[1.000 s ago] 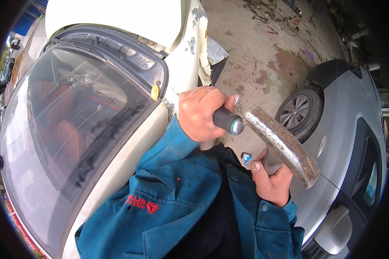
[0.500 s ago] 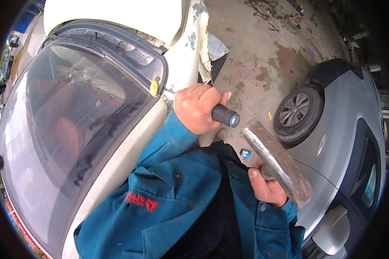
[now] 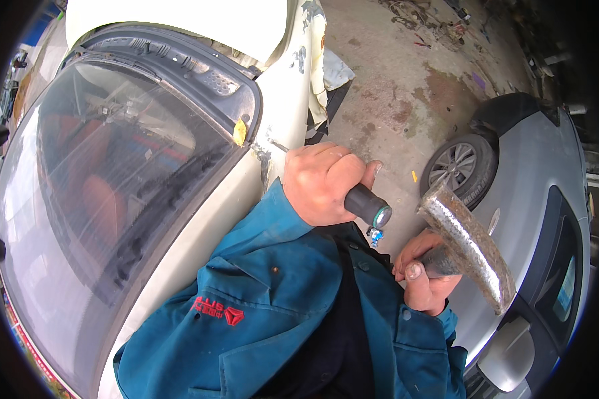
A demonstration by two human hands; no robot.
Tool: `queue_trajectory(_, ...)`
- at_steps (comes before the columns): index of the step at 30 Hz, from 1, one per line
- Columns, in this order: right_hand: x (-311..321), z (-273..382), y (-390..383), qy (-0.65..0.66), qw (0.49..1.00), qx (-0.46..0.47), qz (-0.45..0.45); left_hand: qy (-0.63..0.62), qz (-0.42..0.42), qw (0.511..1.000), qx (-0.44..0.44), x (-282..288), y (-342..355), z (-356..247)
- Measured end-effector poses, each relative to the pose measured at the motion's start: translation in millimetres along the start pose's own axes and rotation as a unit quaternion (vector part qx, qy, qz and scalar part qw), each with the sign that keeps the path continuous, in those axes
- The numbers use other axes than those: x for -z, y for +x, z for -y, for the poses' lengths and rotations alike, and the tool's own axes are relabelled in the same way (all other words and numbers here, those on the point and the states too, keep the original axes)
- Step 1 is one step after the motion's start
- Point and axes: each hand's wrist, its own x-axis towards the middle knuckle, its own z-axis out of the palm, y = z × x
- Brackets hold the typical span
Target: The person uses a hammer and a metal punch to repeatedly tap and reshape a damaged area on the front fender of a white car. The person occasionally repositions the tools and briefly opens the car's hood while continuing to work on the same panel.
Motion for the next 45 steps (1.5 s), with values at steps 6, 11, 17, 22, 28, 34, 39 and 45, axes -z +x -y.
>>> queue_trajectory(6,7,-6,-4,-0.089,0.994,-0.001,0.068,0.018,-0.002,0.999,0.030,7,3,0)
queue_trajectory(11,3,6,-4,-0.172,0.984,-0.031,0.038,0.029,0.001,0.999,0.037,9,5,1)
queue_trajectory(17,3,6,-1,0.057,0.979,0.196,-0.004,0.036,0.000,0.999,0.039,7,4,3)
queue_trajectory(22,21,-4,-3,-0.330,0.934,0.059,0.122,0.068,0.011,0.997,0.036,10,1,10)
queue_trajectory(28,18,-15,-18,-0.078,0.997,0.010,0.020,0.053,0.051,0.997,-0.003,7,-6,8)
queue_trajectory(34,12,-17,-13,-0.067,0.997,-0.005,0.022,0.022,0.002,0.999,-0.024,-2,-3,7)
queue_trajectory(39,6,-20,-16,-0.061,0.998,0.007,0.012,0.023,-0.012,0.999,-0.021,-3,0,9)
queue_trajectory(45,3,-24,-13,-0.085,0.995,0.032,0.036,0.031,0.000,0.999,-0.018,-3,-1,10)
